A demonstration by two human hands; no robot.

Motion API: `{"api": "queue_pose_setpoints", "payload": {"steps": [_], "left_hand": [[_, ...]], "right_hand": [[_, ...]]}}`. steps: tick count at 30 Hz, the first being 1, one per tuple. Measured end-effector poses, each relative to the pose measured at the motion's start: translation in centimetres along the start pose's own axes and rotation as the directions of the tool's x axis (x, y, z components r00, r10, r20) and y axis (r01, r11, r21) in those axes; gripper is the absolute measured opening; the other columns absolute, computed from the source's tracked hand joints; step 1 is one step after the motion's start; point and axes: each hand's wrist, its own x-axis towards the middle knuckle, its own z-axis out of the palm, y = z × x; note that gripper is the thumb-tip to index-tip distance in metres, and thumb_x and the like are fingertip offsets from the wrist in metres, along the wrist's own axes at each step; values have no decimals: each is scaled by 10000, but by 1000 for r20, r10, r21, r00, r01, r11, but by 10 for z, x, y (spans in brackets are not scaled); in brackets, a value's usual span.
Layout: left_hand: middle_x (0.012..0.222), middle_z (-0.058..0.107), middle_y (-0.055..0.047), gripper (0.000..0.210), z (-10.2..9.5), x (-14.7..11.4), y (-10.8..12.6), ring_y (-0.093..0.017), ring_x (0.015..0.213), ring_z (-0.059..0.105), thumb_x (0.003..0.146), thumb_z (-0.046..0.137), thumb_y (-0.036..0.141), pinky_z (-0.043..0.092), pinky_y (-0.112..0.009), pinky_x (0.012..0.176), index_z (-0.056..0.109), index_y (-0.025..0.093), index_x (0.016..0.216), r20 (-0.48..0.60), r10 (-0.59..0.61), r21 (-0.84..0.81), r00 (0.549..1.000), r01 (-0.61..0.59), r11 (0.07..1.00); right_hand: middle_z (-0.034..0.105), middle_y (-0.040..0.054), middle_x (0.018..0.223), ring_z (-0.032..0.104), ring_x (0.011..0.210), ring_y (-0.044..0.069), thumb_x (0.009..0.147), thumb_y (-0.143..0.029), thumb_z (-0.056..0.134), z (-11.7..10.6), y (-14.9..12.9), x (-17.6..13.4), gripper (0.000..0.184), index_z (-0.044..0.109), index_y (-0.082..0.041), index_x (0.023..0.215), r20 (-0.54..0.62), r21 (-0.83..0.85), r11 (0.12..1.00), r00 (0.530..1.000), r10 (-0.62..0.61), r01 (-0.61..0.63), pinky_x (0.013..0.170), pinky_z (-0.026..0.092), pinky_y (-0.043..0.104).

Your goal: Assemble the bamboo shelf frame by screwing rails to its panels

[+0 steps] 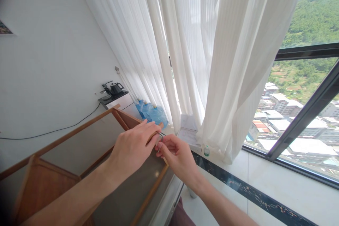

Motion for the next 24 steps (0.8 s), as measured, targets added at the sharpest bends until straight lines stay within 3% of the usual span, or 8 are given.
{"api": "queue_pose_setpoints", "payload": {"steps": [4,7,16,24], "left_hand": [[1214,697,15,272,-2,1,1,-240,1273,573,996,464,263,560,-307,775,610,327,1218,4,-6,8,1000,6,1000],[1205,702,25,256,-3,0,2,-252,1289,564,1001,460,275,565,-322,770,608,327,1204,-4,-4,20,1000,4,1000],[1169,712,55,225,0,-1,1,-268,1298,558,996,469,274,574,-344,736,600,339,1168,-25,2,25,1000,-1,1000],[1196,706,55,242,0,0,0,-255,1285,569,1001,462,275,569,-321,715,599,339,1190,-27,3,23,1000,-3,1000]], "right_hand": [[719,15,819,700,739,162,934,-409,613,-2,12,-5,196,665,-222,906,-127,-286,954,983,-133,92,699,566,270],[735,3,840,709,751,159,932,-383,623,-5,18,-3,163,691,-235,925,-166,-399,903,956,-242,160,696,566,252],[753,-9,873,693,749,136,944,-365,614,-13,26,7,166,731,-249,962,-139,-489,839,928,-346,239,563,542,189],[743,10,907,675,783,136,974,-331,573,-19,23,10,185,735,-248,1011,-50,-523,791,915,-401,318,551,534,182]]}}
